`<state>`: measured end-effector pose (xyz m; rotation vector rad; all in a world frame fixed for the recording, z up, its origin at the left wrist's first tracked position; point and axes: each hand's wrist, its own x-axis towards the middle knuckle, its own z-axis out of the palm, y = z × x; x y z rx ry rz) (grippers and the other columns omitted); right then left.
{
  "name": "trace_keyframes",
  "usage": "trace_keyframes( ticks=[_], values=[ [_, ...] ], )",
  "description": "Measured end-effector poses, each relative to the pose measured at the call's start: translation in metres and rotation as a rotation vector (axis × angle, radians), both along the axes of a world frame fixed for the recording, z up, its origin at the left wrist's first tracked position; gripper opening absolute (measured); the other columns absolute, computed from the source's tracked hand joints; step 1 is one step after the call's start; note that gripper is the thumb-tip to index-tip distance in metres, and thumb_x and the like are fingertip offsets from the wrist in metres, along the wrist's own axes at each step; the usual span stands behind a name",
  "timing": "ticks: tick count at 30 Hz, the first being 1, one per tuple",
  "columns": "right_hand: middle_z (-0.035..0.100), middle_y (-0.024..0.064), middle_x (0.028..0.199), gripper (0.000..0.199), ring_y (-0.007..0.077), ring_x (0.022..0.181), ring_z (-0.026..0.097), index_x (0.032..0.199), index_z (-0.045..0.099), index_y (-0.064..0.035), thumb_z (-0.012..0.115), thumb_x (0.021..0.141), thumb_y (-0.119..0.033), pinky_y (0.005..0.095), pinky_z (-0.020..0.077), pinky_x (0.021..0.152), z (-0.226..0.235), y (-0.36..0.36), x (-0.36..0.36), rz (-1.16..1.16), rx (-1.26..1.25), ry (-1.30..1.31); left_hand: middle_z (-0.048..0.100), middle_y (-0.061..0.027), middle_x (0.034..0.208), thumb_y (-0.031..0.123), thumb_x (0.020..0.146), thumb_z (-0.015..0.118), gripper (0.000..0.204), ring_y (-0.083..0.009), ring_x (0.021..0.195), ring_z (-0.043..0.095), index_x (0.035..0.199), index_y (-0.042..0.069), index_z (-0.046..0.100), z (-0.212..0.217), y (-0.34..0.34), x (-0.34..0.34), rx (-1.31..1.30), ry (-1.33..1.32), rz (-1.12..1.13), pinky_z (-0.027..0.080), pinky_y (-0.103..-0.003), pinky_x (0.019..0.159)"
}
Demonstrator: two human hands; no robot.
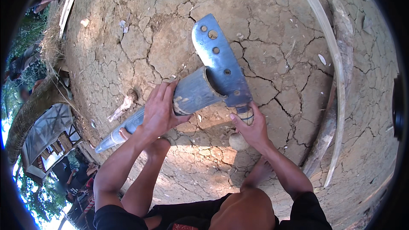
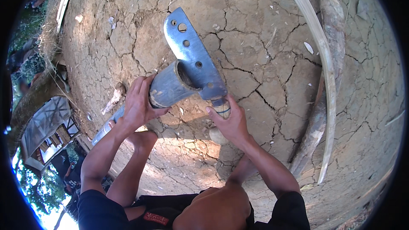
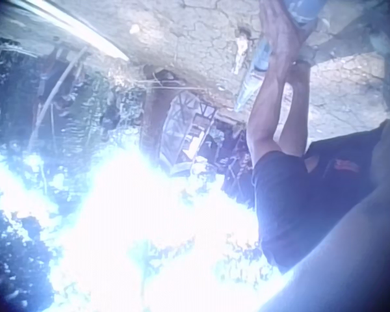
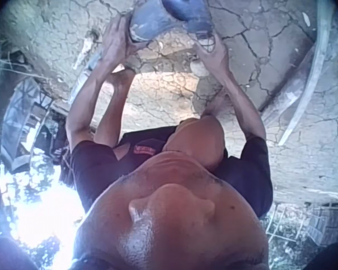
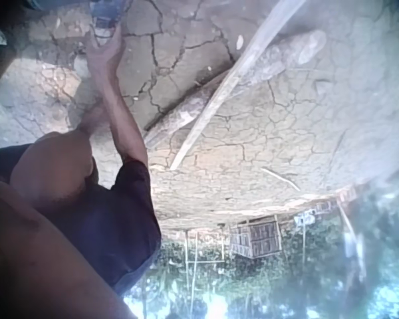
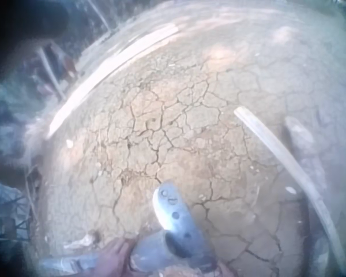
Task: The person uses a large machete and a wooden mallet to split and shape a piece of bamboo. They repeatedly strike the bamboo with the mallet to drive the machete blade through it, then use the mallet to further shape and smooth the split pieces.
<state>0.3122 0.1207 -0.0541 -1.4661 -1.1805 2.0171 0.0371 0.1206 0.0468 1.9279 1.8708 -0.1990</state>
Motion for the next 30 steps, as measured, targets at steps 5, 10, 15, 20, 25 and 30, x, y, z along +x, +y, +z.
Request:
trace_keyframes(
  ticks=[5, 10, 15, 20, 25, 30],
  values=[
    [0.073, 0.0164, 0.103, 0.044, 0.0196, 0.098, 0.069, 0.119, 0.060, 0.0035, 0.078, 0.088, -0.022, 0.0343, 0.0518, 0.087, 0.006, 0.005, 0.001, 0.042, -0.015, -0.032, 0.054, -0.0168, 0.116, 0.035, 0.056, 0.093, 0.099, -0.0352, 0.107, 0.056, 0.134, -0.004, 0.046, 0.000, -0.001, 0.001, 0.007, 0.023, -0.008, 0.047, -0.043, 0.096],
    [0.073, 0.0159, 0.103, 0.044, 0.0193, 0.097, 0.069, 0.119, 0.060, 0.0036, 0.078, 0.088, -0.022, 0.0342, 0.0523, 0.086, 0.005, 0.004, 0.000, 0.035, -0.007, -0.029, 0.055, -0.0185, 0.115, 0.035, 0.056, 0.094, 0.100, -0.0380, 0.107, 0.057, 0.136, -0.001, 0.045, -0.002, -0.002, -0.002, 0.020, -0.009, -0.001, 0.047, -0.047, 0.094],
    [0.073, 0.0155, 0.103, 0.044, 0.0184, 0.096, 0.069, 0.118, 0.060, 0.0031, 0.078, 0.088, -0.023, 0.0341, 0.0526, 0.085, 0.006, 0.003, -0.001, 0.001, -0.060, -0.006, 0.055, -0.0185, 0.115, 0.035, 0.055, 0.094, 0.100, -0.0377, 0.106, 0.057, 0.135, -0.001, 0.046, -0.002, -0.002, -0.002, 0.021, 0.000, -0.003, 0.048, -0.046, 0.093],
    [0.074, 0.0156, 0.099, 0.045, 0.0185, 0.089, 0.071, 0.120, 0.060, 0.0029, 0.078, 0.087, -0.023, 0.0341, 0.0542, 0.081, 0.010, 0.009, 0.001, 0.054, -0.029, -0.048, 0.055, -0.0187, 0.114, 0.034, 0.055, 0.094, 0.099, -0.0374, 0.105, 0.057, 0.134, -0.001, 0.046, -0.004, -0.003, -0.002, 0.046, -0.007, -0.013, 0.048, -0.046, 0.092],
    [0.074, 0.0157, 0.096, 0.046, 0.0187, 0.085, 0.072, 0.120, 0.060, 0.0027, 0.079, 0.086, -0.022, 0.0336, 0.0550, 0.076, 0.005, 0.011, 0.005, 0.086, 0.024, -0.042, 0.056, -0.0194, 0.117, 0.044, 0.057, 0.092, 0.101, -0.0379, 0.110, 0.057, 0.135, -0.001, 0.046, 0.001, -0.006, -0.004, 0.007, 0.044, -0.025, 0.049, -0.046, 0.094],
    [0.074, 0.0142, 0.093, 0.044, 0.0163, 0.082, 0.071, 0.117, 0.060, 0.0025, 0.079, 0.086, -0.022, 0.0322, 0.0540, 0.074, -0.002, 0.009, 0.010, 0.078, 0.047, -0.118, 0.058, -0.0248, 0.121, 0.076, 0.079, 0.063, 0.094, -0.0388, 0.116, 0.058, 0.136, 0.001, 0.050, 0.041, 0.111, 0.019, 0.523, 0.077, -0.392, 0.048, -0.053, 0.101]
  ],
)
